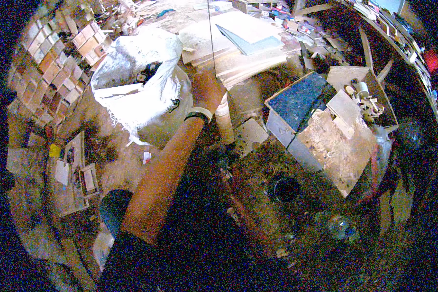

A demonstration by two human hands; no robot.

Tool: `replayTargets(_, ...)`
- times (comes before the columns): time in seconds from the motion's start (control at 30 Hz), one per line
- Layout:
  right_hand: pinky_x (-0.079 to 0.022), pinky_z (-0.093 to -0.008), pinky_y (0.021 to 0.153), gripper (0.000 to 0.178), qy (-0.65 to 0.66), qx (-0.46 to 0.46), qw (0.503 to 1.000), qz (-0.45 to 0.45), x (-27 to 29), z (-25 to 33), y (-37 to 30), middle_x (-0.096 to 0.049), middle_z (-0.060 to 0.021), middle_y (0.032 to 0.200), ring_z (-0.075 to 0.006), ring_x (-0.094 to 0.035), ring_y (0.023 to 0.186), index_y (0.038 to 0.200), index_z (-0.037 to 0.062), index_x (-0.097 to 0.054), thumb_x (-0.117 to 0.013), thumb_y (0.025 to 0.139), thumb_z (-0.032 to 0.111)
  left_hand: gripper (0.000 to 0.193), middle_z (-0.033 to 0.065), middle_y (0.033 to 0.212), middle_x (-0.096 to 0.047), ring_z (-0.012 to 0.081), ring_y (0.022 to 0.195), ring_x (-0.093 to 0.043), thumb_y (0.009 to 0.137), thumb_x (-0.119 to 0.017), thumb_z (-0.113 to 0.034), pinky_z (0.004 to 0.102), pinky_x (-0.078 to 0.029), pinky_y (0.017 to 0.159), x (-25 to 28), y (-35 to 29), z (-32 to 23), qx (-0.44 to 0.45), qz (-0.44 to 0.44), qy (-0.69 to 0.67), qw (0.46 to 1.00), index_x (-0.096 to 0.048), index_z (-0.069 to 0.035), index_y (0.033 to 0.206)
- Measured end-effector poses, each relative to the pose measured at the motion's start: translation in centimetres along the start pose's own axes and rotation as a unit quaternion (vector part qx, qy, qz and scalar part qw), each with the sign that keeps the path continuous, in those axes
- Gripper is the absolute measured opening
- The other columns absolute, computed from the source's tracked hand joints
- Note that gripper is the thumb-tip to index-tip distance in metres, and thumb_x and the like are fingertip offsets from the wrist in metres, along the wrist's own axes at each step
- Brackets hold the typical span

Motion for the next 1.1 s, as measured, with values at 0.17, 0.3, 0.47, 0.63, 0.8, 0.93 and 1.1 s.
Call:
replayTargets(0.17,-0.048,-0.0318,0.078,0.032,0.077,-0.03,0.984,-0.156,3.4,-1.0,1.5,-0.061,-0.0065,0.101,-0.017,-0.057,0.092,0.104,0.0016,-0.057,-0.075,0.085,0.019,0.011,0.0225,0.087,-0.068,0.0415,0.087,-0.067,0.078,-0.065,-0.009,0.0482,-0.055,0.078,0.2,-0.2,0.1,-0.034,0.005,-0.012,0.999,-0.066,-0.004,0.087)
replayTargets(0.3,-0.048,-0.0319,0.079,0.032,0.031,0.013,0.997,-0.064,2.3,0.8,1.5,-0.061,-0.0065,0.101,-0.0172,-0.057,0.093,0.105,0.0014,-0.057,-0.075,0.085,0.018,0.013,0.0224,0.089,-0.067,0.0415,0.09,-0.065,0.077,-0.065,-0.008,0.0496,-0.052,0.081,0.2,0.2,0.1,-0.076,0.03,-0.054,0.995,-0.065,-0.003,0.089)
replayTargets(0.47,-0.048,-0.0323,0.08,0.03,0.03,0.239,0.961,-0.135,2.7,7.7,1.5,-0.062,-0.0058,0.101,-0.0171,-0.058,0.093,0.105,0.0013,-0.057,-0.074,0.085,0.017,0.026,0.023,0.095,-0.067,0.0418,0.095,-0.062,0.073,-0.068,-0.004,0.0493,-0.05,0.085,0.1,0.2,0.4,-0.138,0.041,-0.086,0.986,-0.067,-0.002,0.099)
replayTargets(0.63,-0.051,-0.0287,0.07,0.024,0.055,0.116,0.98,-0.154,8.6,15.7,8.7,-0.065,-0.0057,0.095,-0.0122,-0.061,0.082,0.105,0.002,-0.056,-0.07,0.088,0.011,0.026,0.0222,0.1,-0.067,0.041,0.096,-0.063,0.072,-0.07,-0.002,0.0458,-0.05,0.086,0.5,0.2,0.3,-0.175,0.026,-0.12,0.977,-0.07,-0.002,0.098)
replayTargets(0.8,-0.049,-0.0258,0.064,0.022,0.11,0.154,0.977,-0.097,7.3,23.7,9.6,-0.064,-0.0037,0.082,-0.0091,-0.059,0.07,0.087,0.0062,-0.049,-0.07,0.089,0.011,0.022,0.0227,0.094,-0.067,0.0415,0.091,-0.063,0.072,-0.072,-0.005,0.0467,-0.05,0.083,1.1,-0.1,-1.1,-0.22,0.055,-0.109,0.968,-0.07,0.0,0.094)
replayTargets(0.93,-0.043,-0.0251,0.06,0.03,0.027,0.233,0.971,-0.052,3.9,24.5,6.3,-0.059,-0.0018,0.076,-0.0082,-0.05,0.066,0.082,0.0079,-0.047,-0.076,0.084,0.015,0.019,0.0236,0.09,-0.067,0.0424,0.089,-0.063,0.074,-0.073,-0.009,0.048,-0.049,0.082,1.4,0.0,-1.4,-0.216,0.076,-0.119,0.966,-0.07,0.001,0.09)
replayTargets(1.1,-0.046,-0.0259,0.06,0.026,0.005,0.284,0.947,-0.149,5.2,23.6,6.9,-0.059,-0.0035,0.078,-0.0101,-0.055,0.067,0.084,0.007,-0.048,-0.074,0.085,0.01,0.026,0.0209,0.085,-0.066,0.0407,0.089,-0.062,0.071,-0.08,-0.022,0.0465,-0.048,0.082,0.9,0.1,-1.3,-0.22,0.137,-0.083,0.962,-0.068,-0.002,0.084)
Point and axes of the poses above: each hand's wrist, its own y-axis towards the middle knuckle, its own x-axis out of the back of the hand, z = x × y, the point moved 7 cm from there along y, towards the middle knuckle
